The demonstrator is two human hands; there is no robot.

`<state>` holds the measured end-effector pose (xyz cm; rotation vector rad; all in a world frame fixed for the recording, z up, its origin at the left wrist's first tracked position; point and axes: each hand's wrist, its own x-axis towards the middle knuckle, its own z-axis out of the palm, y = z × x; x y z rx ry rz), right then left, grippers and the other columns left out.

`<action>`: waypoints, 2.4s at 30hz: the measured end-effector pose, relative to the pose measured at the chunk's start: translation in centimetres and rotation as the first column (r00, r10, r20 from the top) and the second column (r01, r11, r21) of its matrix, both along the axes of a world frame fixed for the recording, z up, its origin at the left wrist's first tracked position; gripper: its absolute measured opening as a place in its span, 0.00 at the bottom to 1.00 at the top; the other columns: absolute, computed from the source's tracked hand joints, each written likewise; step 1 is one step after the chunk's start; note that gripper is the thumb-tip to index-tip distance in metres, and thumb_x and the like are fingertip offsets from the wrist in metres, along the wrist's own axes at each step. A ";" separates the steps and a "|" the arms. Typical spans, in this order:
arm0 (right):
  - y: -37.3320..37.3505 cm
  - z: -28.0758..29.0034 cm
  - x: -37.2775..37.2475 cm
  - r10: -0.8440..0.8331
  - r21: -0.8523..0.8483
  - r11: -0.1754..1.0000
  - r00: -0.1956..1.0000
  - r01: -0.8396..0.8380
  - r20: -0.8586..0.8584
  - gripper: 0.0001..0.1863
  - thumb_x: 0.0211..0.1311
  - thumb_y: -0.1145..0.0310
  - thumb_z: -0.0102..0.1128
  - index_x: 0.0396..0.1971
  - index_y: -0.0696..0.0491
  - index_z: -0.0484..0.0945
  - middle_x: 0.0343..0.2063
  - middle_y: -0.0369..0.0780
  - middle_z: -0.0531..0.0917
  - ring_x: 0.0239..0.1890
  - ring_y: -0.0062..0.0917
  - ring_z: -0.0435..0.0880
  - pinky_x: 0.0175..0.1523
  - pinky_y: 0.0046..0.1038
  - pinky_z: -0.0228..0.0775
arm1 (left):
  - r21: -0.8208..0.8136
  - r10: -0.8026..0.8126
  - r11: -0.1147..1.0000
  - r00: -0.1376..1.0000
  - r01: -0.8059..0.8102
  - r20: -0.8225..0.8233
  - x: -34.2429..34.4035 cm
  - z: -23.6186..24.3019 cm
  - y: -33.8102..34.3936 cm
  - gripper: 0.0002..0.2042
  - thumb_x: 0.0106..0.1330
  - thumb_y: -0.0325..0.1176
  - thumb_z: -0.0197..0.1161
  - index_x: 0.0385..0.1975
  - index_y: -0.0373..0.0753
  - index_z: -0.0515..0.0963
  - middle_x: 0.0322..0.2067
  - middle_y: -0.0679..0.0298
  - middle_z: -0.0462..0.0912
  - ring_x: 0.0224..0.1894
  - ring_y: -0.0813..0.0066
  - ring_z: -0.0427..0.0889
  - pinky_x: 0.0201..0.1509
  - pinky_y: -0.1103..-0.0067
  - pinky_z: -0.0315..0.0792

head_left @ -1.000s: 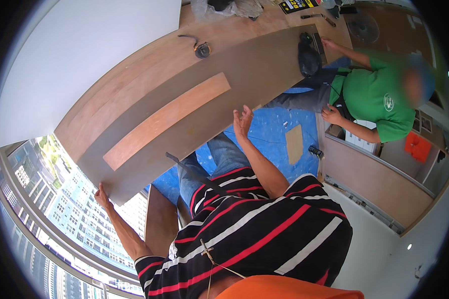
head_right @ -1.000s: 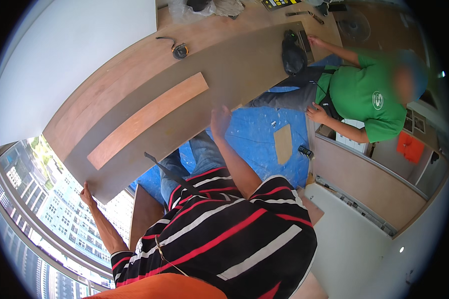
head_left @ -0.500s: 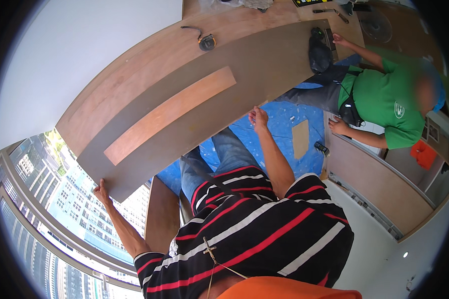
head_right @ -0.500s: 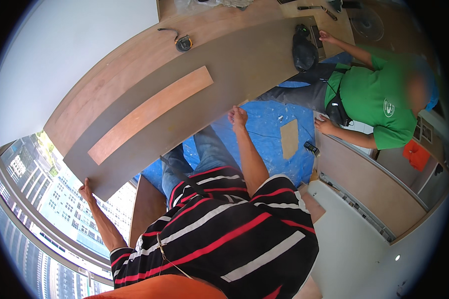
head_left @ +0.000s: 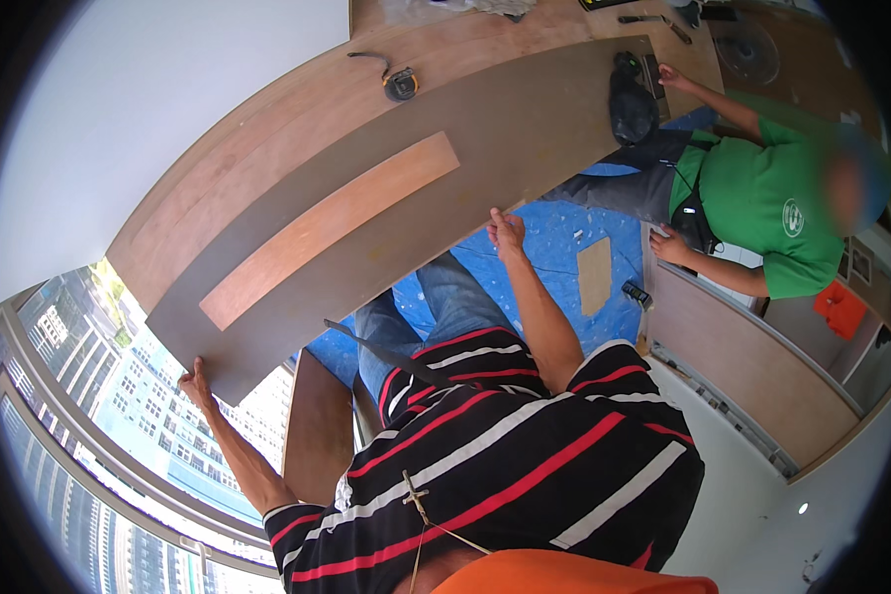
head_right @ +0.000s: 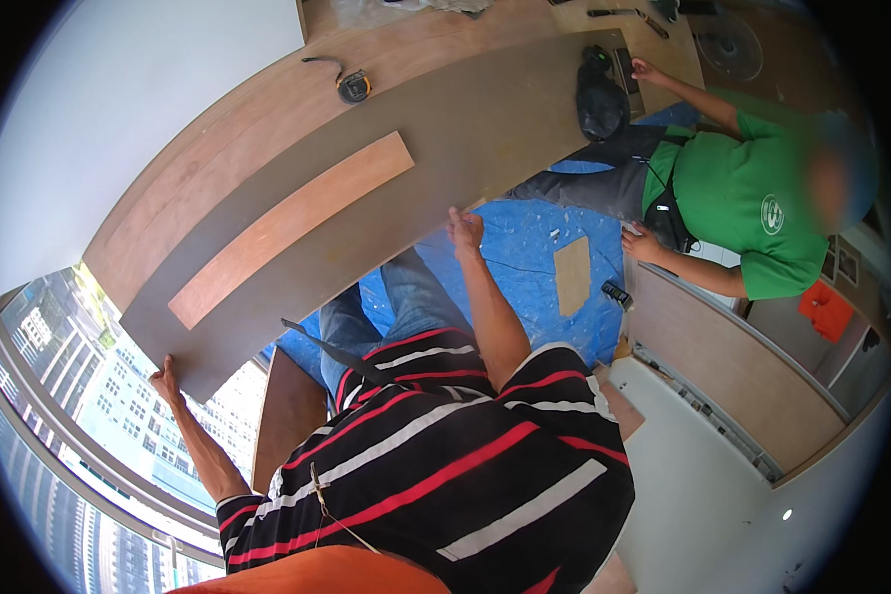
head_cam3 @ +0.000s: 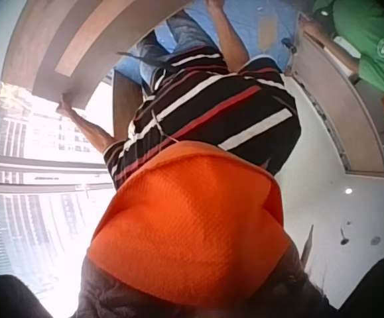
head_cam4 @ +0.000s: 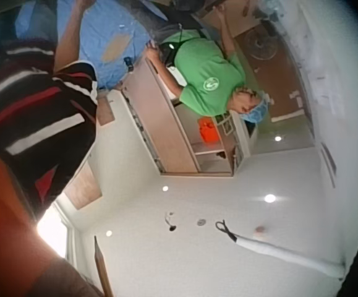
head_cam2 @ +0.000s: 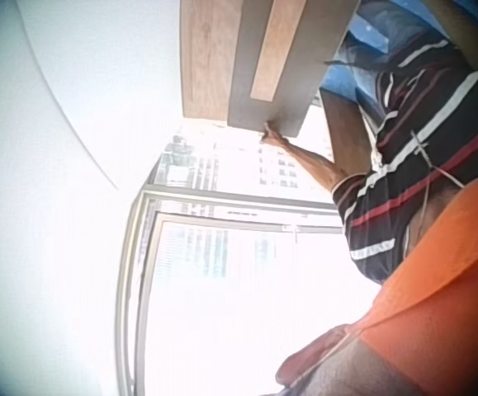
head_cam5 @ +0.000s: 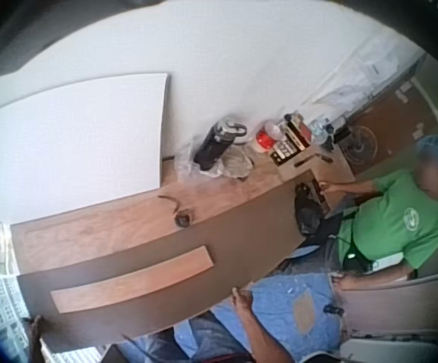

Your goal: The person measures and marks a large sheet of laminate on a workbench using a tape measure and pencil. They then use a utility knife to score and cut the laminate along the marked line, separating a strip from the main sheet.

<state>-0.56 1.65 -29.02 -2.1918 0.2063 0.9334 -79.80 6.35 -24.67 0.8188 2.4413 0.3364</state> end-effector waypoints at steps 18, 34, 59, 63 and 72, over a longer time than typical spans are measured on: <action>0.5 1.2 0.4 0.044 0.005 0.999 0.999 -0.044 -0.025 0.25 0.56 0.57 0.75 0.41 0.51 0.68 0.27 0.38 0.81 0.23 0.24 0.82 0.24 0.24 0.73 | -0.050 -0.121 0.992 0.992 0.118 -0.044 0.0 0.7 -0.1 0.32 0.59 0.57 0.70 0.43 0.29 0.70 0.34 0.51 0.77 0.37 0.59 0.77 0.48 0.68 0.72; 8.0 6.9 -2.9 0.625 -0.119 0.598 0.368 -0.792 0.689 0.29 0.60 0.63 0.71 0.55 0.60 0.67 0.49 0.50 0.74 0.48 0.39 0.76 0.52 0.40 0.71 | 0.137 0.173 0.977 0.983 -0.164 -0.054 3.5 3.2 -0.4 0.18 0.65 0.44 0.65 0.43 0.35 0.74 0.30 0.55 0.83 0.35 0.62 0.82 0.43 0.68 0.74; 20.1 9.5 -42.4 0.466 -0.316 -0.686 -0.730 -0.655 0.500 0.51 0.44 0.65 0.78 0.71 0.44 0.61 0.58 0.40 0.71 0.60 0.39 0.69 0.62 0.44 0.63 | 0.225 0.240 0.899 0.852 -0.376 0.466 2.1 -3.5 -2.2 0.15 0.67 0.36 0.65 0.45 0.31 0.76 0.30 0.64 0.80 0.34 0.78 0.77 0.40 0.79 0.71; 20.0 8.2 -47.6 0.462 -0.301 -0.682 -0.712 -0.666 0.528 0.51 0.44 0.65 0.79 0.71 0.41 0.61 0.58 0.40 0.71 0.60 0.39 0.69 0.61 0.45 0.63 | 0.208 0.240 0.895 0.818 -0.396 0.523 1.5 -3.6 -2.0 0.14 0.67 0.38 0.64 0.42 0.32 0.76 0.29 0.65 0.80 0.32 0.79 0.76 0.40 0.78 0.71; 20.2 8.1 -48.5 0.488 -0.300 -0.666 -0.703 -0.683 0.517 0.50 0.44 0.64 0.79 0.71 0.41 0.62 0.59 0.39 0.70 0.59 0.38 0.69 0.60 0.46 0.63 | 0.049 0.287 0.917 0.740 -0.396 0.608 0.7 1.3 0.9 0.26 0.69 0.55 0.59 0.49 0.34 0.78 0.36 0.57 0.85 0.38 0.74 0.81 0.47 0.75 0.73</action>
